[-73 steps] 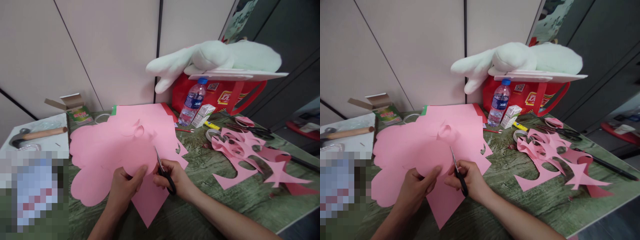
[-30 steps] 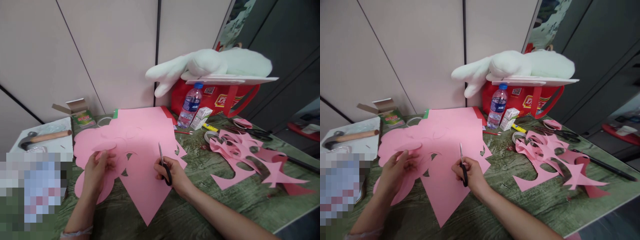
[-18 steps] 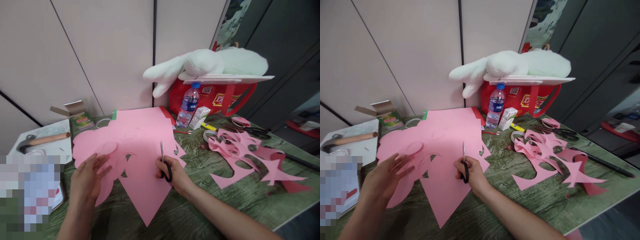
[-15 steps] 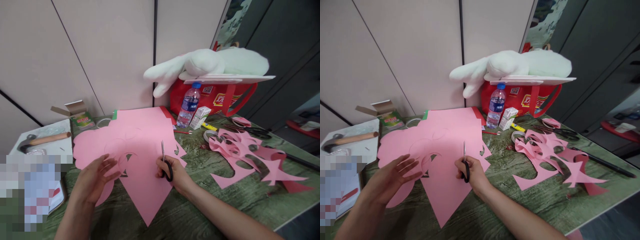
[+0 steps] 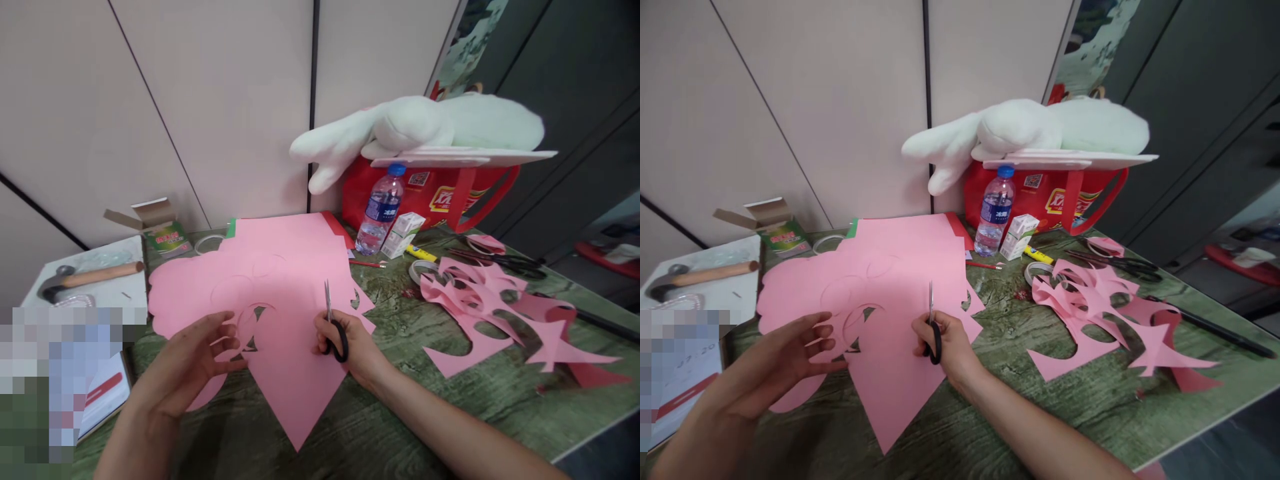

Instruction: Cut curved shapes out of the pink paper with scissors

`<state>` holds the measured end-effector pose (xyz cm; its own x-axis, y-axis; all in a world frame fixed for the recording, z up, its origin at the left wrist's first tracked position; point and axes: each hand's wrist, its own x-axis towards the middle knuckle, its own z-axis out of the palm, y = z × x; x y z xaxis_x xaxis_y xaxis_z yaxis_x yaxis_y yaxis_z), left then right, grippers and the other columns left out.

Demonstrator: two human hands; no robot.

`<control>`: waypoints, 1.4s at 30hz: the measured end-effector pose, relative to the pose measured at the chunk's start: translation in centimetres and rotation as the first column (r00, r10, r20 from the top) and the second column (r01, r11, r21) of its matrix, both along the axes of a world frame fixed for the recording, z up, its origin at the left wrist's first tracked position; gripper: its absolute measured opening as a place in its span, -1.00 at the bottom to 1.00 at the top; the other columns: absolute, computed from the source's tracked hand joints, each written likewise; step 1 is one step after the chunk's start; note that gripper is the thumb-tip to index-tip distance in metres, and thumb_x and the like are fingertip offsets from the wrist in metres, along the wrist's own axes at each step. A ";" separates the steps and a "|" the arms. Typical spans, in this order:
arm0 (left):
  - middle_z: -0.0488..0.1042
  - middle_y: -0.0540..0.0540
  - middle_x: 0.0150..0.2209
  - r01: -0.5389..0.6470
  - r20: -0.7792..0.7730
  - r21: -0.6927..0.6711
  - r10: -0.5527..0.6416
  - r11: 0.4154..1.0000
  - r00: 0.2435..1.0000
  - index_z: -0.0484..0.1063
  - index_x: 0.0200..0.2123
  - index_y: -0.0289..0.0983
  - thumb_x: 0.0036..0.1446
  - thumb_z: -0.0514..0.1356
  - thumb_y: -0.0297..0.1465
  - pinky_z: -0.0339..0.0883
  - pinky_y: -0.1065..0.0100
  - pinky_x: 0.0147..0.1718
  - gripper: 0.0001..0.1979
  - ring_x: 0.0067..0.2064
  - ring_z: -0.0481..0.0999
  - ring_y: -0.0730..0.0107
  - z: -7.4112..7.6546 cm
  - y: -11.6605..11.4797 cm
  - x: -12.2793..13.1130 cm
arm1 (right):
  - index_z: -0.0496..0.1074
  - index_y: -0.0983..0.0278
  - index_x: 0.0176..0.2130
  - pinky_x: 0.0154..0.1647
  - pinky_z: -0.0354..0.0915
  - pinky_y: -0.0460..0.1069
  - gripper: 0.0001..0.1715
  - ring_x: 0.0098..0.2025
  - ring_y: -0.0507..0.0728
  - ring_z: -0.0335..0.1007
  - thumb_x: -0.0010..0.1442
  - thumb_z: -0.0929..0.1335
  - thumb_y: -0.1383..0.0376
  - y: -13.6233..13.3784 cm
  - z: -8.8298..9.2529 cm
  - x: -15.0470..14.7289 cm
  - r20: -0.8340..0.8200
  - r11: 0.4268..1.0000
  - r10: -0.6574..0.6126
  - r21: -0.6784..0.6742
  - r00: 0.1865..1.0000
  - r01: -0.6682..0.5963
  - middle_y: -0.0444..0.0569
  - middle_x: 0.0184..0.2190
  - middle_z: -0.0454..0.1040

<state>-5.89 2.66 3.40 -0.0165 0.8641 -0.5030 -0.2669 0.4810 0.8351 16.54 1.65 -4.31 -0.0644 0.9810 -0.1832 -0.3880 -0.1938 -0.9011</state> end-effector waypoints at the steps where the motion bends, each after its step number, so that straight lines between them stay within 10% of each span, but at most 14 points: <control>1: 0.43 -0.02 -0.50 -0.044 0.024 -0.022 0.045 0.999 0.999 0.48 -0.38 -0.27 -0.05 0.26 -0.48 0.47 -0.01 -0.36 -0.91 -0.45 0.43 0.33 -0.2 0.1 0.1 | 0.34 0.32 -0.53 -0.50 0.25 -0.08 -0.60 -0.63 -0.06 0.19 -0.05 0.47 0.07 0.0 -0.1 0.0 0.003 1.000 0.000 0.000 1.000 0.000 -0.23 -0.68 0.28; 10: 0.33 0.08 -0.65 -0.155 0.113 0.066 0.147 0.986 0.983 0.41 -0.60 -0.30 -0.08 0.32 -0.42 0.46 0.31 -0.42 -0.84 -0.57 0.32 0.51 -1.8 -0.5 4.6 | 0.34 0.32 -0.56 -0.56 0.21 -0.09 -0.60 -0.66 -0.04 0.20 -0.06 0.48 0.08 0.1 0.2 -0.2 -0.032 1.000 -0.027 -0.004 0.999 0.027 -0.23 -0.72 0.28; 17: 0.59 -0.24 -0.27 0.251 0.232 0.066 -0.259 0.966 0.937 0.52 -0.26 -0.33 0.09 0.18 -0.16 0.42 0.20 -0.20 -0.66 -0.22 0.55 0.17 -1.4 -2.4 6.3 | 0.33 0.32 -0.56 -0.55 0.25 -0.07 -0.59 -0.65 -0.04 0.18 -0.09 0.49 0.08 0.2 0.3 -0.2 -0.078 0.998 -0.067 -0.020 0.995 0.066 -0.22 -0.69 0.29; 20: 0.61 -0.16 -0.24 0.308 0.047 0.117 -0.315 0.944 0.948 0.54 -0.24 -0.24 -0.07 0.33 -0.27 0.42 0.19 -0.19 -0.72 -0.19 0.56 0.12 -1.4 -3.3 7.1 | 0.33 0.31 -0.57 -0.56 0.24 -0.08 -0.60 -0.64 -0.04 0.18 -0.07 0.48 0.09 0.3 0.3 -0.2 -0.093 0.996 -0.092 -0.012 0.991 0.091 -0.22 -0.69 0.28; 26: 0.62 -0.23 -0.39 0.126 -0.002 0.127 -0.127 0.984 0.992 0.55 -0.33 -0.39 -0.09 0.32 -0.40 0.47 0.23 -0.36 -0.79 -0.38 0.59 0.14 -1.4 -2.9 6.6 | 0.37 0.27 -0.45 -0.40 0.31 -0.04 -0.76 -0.59 -0.02 0.20 0.06 0.42 0.16 -0.6 1.9 0.1 -0.072 0.948 -0.199 0.240 0.977 0.210 -0.25 -0.68 0.26; 31: 0.63 -0.18 -0.39 -0.325 0.163 0.188 0.297 0.927 0.941 0.55 -0.39 -0.41 0.01 0.25 -0.57 0.49 0.48 -0.41 -0.93 -0.39 0.59 0.37 0.1 -1.7 5.6 | 0.41 0.23 -0.40 -0.55 0.16 -0.11 -0.82 -0.58 0.00 0.24 -0.03 0.48 0.28 -2.9 2.2 0.2 0.159 0.832 -0.189 0.550 0.969 0.073 -0.20 -0.61 0.37; 36: 0.63 -0.14 -0.28 -0.479 0.265 0.237 0.418 0.845 0.869 0.54 -0.24 -0.35 0.11 0.14 -0.64 0.50 0.50 -0.26 -0.78 -0.21 0.59 0.39 0.6 -1.3 5.6 | 0.41 0.28 -0.40 -0.57 0.10 -0.13 -0.69 -0.59 -0.03 0.19 -0.12 0.53 0.22 -3.1 1.5 -0.6 0.314 0.871 0.270 0.324 0.910 -0.370 -0.19 -0.59 0.36; 42: 0.60 -0.08 -0.14 -0.492 0.284 0.290 0.418 0.821 0.863 0.51 -0.14 -0.28 0.14 0.15 -0.58 0.42 0.48 -0.07 -0.75 -0.03 0.52 0.35 0.4 -1.3 5.5 | 0.37 0.30 -0.38 -0.51 0.08 -0.11 -0.54 -0.56 -0.04 0.15 -0.18 0.54 0.10 -2.7 2.0 -0.9 0.194 0.881 0.440 0.099 0.877 -0.464 -0.20 -0.55 0.34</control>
